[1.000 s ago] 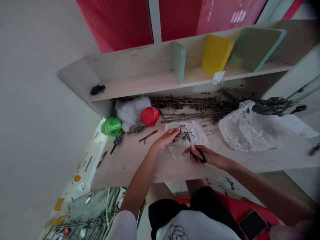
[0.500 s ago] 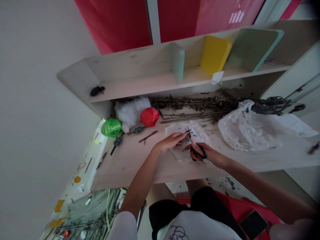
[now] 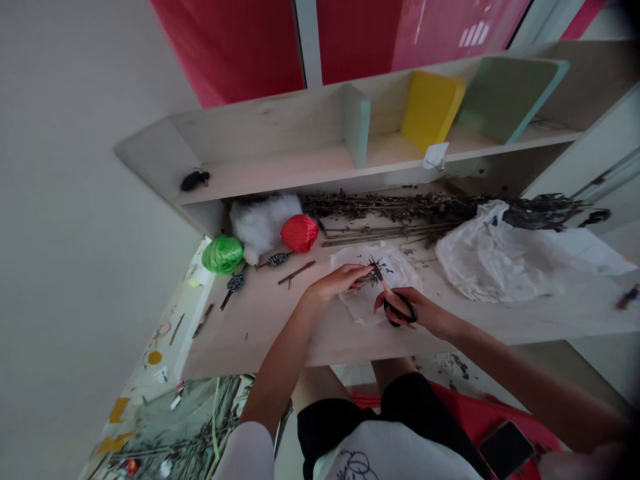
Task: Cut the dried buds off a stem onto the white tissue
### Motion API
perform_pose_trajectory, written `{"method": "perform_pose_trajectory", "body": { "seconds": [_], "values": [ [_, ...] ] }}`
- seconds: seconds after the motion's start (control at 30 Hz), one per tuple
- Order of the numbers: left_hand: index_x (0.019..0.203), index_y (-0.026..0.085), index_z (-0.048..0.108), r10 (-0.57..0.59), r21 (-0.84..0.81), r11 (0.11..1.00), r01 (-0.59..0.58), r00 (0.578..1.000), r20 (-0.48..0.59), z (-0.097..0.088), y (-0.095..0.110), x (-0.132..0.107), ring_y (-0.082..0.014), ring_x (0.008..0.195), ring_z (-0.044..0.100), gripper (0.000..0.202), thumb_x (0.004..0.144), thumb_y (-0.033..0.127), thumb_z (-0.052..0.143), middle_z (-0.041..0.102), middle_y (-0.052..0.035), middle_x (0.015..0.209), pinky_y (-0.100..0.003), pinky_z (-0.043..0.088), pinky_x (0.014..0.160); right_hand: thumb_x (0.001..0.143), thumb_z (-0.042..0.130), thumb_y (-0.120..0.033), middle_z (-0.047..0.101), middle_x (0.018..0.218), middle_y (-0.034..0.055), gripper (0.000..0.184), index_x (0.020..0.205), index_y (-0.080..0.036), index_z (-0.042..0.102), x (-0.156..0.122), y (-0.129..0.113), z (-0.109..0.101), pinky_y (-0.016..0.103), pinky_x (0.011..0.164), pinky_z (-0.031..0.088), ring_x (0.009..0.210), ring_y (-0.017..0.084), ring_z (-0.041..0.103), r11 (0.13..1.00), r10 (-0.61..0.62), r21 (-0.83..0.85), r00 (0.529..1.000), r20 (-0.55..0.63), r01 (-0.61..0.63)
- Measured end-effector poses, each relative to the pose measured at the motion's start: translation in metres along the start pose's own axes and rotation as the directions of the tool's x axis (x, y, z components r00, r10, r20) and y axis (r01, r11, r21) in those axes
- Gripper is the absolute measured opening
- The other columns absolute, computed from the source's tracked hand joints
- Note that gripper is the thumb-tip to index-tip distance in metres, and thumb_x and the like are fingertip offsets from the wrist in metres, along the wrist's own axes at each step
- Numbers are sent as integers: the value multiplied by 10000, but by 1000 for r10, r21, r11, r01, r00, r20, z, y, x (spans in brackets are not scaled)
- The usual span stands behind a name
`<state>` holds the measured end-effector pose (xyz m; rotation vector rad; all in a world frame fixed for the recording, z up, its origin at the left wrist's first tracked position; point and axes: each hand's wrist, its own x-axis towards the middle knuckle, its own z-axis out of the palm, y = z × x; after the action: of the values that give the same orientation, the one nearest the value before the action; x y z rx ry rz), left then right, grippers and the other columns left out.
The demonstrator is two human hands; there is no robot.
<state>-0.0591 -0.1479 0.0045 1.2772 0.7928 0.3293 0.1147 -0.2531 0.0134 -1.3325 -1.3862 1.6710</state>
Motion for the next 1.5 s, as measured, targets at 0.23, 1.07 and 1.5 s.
{"method": "perform_pose_trajectory", "body": {
  "seconds": [0.23, 1.07, 1.5],
  "values": [
    [781, 133, 637, -44, 34, 999, 43, 998, 33, 3, 6, -5, -64, 538, 318, 486, 701, 612, 649, 380, 48, 576, -218, 211, 506, 807, 422, -746, 433, 431, -48, 652, 794, -121, 607, -2, 5, 1, 233, 394, 223, 357, 56, 284, 999, 46, -12, 999, -14, -46],
    [917, 146, 708, -13, 45, 999, 9, 996, 87, -8, 0, -4, -68, 569, 353, 436, 739, 539, 650, 465, 25, 661, -212, 268, 509, 838, 402, -726, 424, 445, -45, 674, 838, -97, 645, -4, 9, -7, 242, 417, 246, 374, 60, 292, 1000, 3, 3, 1000, 8, -3],
    [971, 176, 731, -31, 24, 999, 31, 999, -11, -8, 0, -3, -96, 680, 487, 420, 711, 504, 699, 599, -16, 751, -204, 355, 581, 788, 441, -759, 555, 608, 25, 744, 1011, -85, 666, -6, 4, -1, 218, 428, 331, 492, 88, 415, 996, 84, 11, 996, 40, -84]
  ]
}}
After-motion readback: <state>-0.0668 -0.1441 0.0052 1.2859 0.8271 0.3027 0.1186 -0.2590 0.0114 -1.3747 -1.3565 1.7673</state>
